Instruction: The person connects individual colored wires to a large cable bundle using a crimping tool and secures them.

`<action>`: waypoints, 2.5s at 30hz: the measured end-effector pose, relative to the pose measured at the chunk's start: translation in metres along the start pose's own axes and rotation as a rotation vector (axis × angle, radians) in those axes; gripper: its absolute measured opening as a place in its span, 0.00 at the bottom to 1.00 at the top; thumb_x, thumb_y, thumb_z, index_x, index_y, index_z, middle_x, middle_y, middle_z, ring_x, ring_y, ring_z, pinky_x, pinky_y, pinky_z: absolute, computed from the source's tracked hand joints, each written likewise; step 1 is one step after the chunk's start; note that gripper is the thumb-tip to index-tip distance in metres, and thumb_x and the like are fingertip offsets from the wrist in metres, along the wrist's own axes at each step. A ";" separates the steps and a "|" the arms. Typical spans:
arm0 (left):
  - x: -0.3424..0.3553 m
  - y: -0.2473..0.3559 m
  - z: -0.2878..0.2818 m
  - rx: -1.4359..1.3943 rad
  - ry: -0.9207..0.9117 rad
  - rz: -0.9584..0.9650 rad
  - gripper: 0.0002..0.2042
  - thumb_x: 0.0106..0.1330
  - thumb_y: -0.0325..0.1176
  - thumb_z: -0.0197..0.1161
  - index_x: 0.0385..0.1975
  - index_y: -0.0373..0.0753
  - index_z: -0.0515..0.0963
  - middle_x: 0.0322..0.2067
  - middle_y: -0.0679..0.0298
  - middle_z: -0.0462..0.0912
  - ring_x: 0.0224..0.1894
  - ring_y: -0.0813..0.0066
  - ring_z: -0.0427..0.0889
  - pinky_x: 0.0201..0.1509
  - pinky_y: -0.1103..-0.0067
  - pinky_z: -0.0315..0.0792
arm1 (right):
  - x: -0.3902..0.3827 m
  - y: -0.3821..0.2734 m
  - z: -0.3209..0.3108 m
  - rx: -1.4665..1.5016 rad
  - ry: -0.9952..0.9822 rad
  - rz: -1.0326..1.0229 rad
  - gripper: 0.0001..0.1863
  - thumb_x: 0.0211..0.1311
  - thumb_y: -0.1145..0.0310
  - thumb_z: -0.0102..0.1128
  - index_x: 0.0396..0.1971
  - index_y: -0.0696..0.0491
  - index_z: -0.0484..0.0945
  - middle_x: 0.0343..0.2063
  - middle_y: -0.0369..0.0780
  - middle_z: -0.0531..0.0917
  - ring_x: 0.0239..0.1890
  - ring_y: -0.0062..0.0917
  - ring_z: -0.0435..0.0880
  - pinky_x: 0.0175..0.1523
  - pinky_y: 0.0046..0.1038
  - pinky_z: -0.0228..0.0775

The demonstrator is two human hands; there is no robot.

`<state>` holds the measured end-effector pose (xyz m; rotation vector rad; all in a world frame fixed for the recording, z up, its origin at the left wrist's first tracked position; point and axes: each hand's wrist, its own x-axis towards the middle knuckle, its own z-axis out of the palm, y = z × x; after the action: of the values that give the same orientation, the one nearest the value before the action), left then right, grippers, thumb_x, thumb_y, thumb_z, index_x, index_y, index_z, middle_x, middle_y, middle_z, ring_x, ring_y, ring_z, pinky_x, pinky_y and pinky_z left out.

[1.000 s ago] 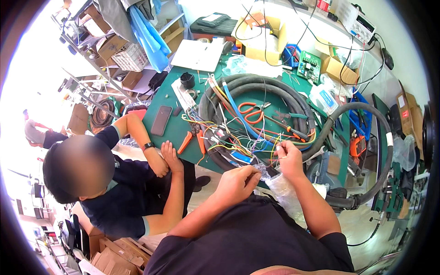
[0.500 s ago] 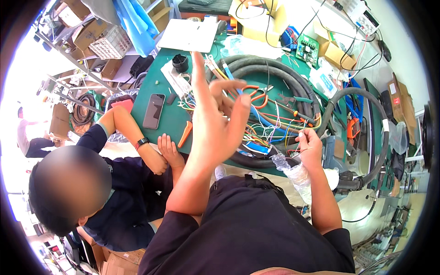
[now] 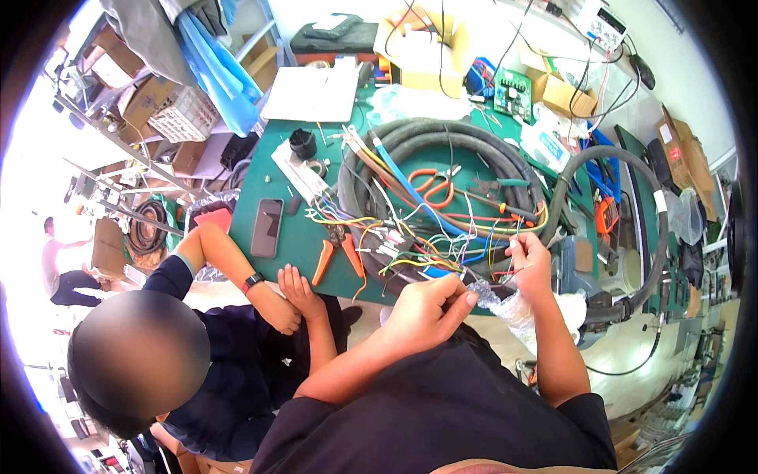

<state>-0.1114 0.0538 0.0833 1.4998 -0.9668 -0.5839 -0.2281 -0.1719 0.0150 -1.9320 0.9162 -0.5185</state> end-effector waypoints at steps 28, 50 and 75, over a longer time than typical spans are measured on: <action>-0.042 -0.032 0.121 0.312 0.429 -0.381 0.06 0.64 0.29 0.60 0.31 0.32 0.77 0.20 0.58 0.79 0.21 0.75 0.77 0.27 0.79 0.70 | 0.019 0.019 -0.006 0.167 -0.416 -0.043 0.09 0.65 0.68 0.55 0.33 0.61 0.76 0.23 0.39 0.82 0.23 0.20 0.79 0.32 0.24 0.71; 0.008 -0.061 0.109 0.537 0.414 0.027 0.13 0.51 0.29 0.70 0.37 0.40 0.80 0.31 0.61 0.74 0.30 0.70 0.77 0.33 0.76 0.73 | 0.017 0.011 -0.007 0.190 -0.344 0.090 0.08 0.66 0.68 0.54 0.36 0.58 0.76 0.25 0.36 0.82 0.22 0.13 0.75 0.29 0.18 0.68; 0.010 -0.072 0.084 0.022 0.419 -0.238 0.06 0.62 0.26 0.64 0.37 0.33 0.78 0.31 0.68 0.79 0.30 0.86 0.74 0.36 0.85 0.70 | 0.014 0.003 -0.009 0.278 -0.309 0.122 0.09 0.66 0.68 0.55 0.36 0.58 0.76 0.24 0.35 0.81 0.22 0.12 0.73 0.28 0.17 0.66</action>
<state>-0.1574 -0.0037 0.0001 1.6844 -0.4766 -0.4017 -0.2270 -0.1887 0.0166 -1.6356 0.7149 -0.2503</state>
